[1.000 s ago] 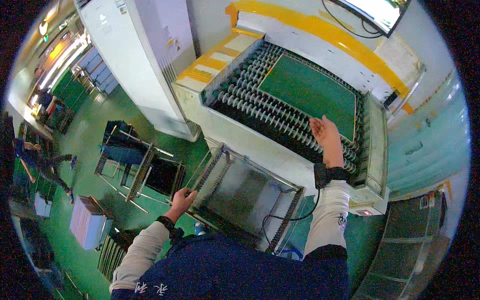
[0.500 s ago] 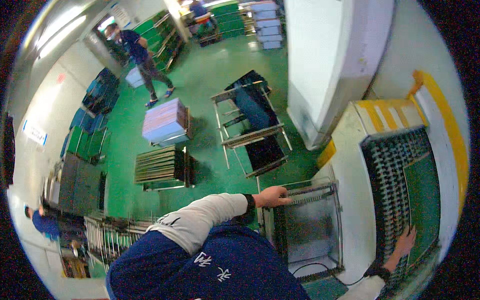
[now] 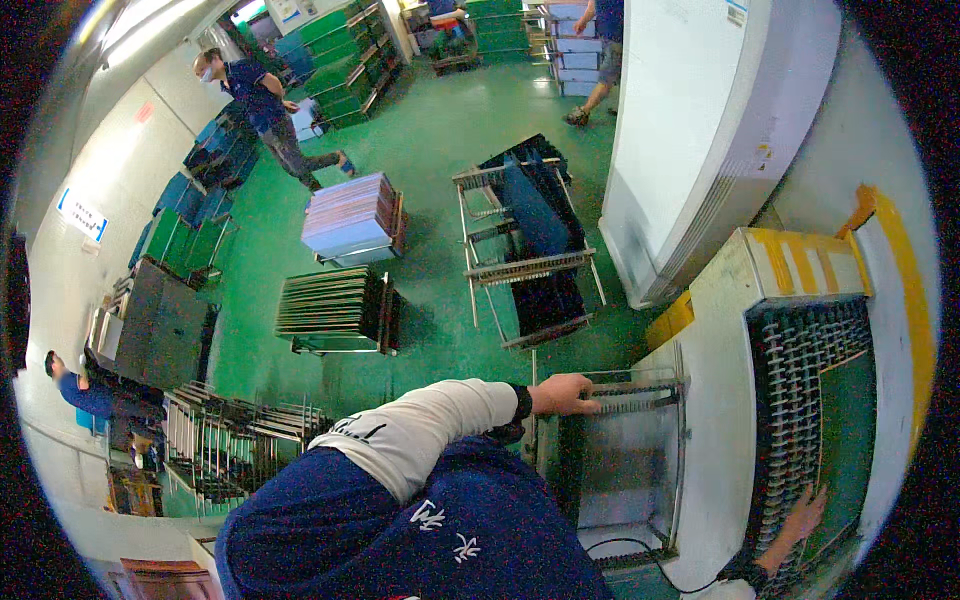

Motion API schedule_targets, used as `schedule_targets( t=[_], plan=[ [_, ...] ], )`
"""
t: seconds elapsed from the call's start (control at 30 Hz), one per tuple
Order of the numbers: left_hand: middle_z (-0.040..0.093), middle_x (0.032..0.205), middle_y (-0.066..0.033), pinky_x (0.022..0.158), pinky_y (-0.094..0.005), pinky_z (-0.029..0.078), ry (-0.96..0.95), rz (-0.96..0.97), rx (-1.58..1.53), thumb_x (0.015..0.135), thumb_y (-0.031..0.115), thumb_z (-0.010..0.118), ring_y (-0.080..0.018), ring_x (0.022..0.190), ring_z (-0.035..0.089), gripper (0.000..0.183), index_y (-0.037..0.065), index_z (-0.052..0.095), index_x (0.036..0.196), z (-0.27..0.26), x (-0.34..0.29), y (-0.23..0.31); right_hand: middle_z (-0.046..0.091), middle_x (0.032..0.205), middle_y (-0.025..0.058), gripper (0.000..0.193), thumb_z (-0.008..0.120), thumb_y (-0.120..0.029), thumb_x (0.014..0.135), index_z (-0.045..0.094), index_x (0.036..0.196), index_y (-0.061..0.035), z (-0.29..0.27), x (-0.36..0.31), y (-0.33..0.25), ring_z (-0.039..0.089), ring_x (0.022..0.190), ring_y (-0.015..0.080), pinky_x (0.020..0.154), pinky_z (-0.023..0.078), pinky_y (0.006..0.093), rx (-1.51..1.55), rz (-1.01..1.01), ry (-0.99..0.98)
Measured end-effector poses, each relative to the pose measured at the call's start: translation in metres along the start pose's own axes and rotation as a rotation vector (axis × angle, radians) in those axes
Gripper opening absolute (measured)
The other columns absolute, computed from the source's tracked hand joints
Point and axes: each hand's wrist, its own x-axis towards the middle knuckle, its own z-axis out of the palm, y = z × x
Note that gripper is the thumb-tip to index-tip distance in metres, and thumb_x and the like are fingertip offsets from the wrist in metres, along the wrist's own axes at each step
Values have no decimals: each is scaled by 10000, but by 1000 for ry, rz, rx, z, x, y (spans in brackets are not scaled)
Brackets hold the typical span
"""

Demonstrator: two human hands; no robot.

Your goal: The recorder is taking green circuit boards or plates and placing them onto a roller conveyor machine for processing.

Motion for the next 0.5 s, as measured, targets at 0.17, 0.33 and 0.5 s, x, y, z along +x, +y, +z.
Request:
schedule_targets(
  t=[0.17,0.33,0.5],
  plan=[
    [687,923,-163,774,-457,515,-94,-43,-6,848,554,673,-362,900,655,519,40,687,921,-11,-7,2,580,1381,179,480,530,-370,1026,552,1393,-61,-25,-66,-74,520,1272,383,1089,383,473,379,-412,282],
    [682,909,-169,763,-454,512,-45,-24,3,847,554,665,-354,886,656,520,37,678,895,-13,-12,5,657,1248,153,306,580,-149,979,648,1245,-14,-22,-195,-156,613,1091,282,983,459,385,709,-702,89],
    [678,924,-181,753,-468,511,-99,-32,-29,852,550,657,-367,880,655,519,35,678,915,-19,-12,11,703,1134,128,365,674,-187,916,651,1226,5,3,-328,-232,652,1042,250,931,496,359,910,-576,-701]
  ],
)
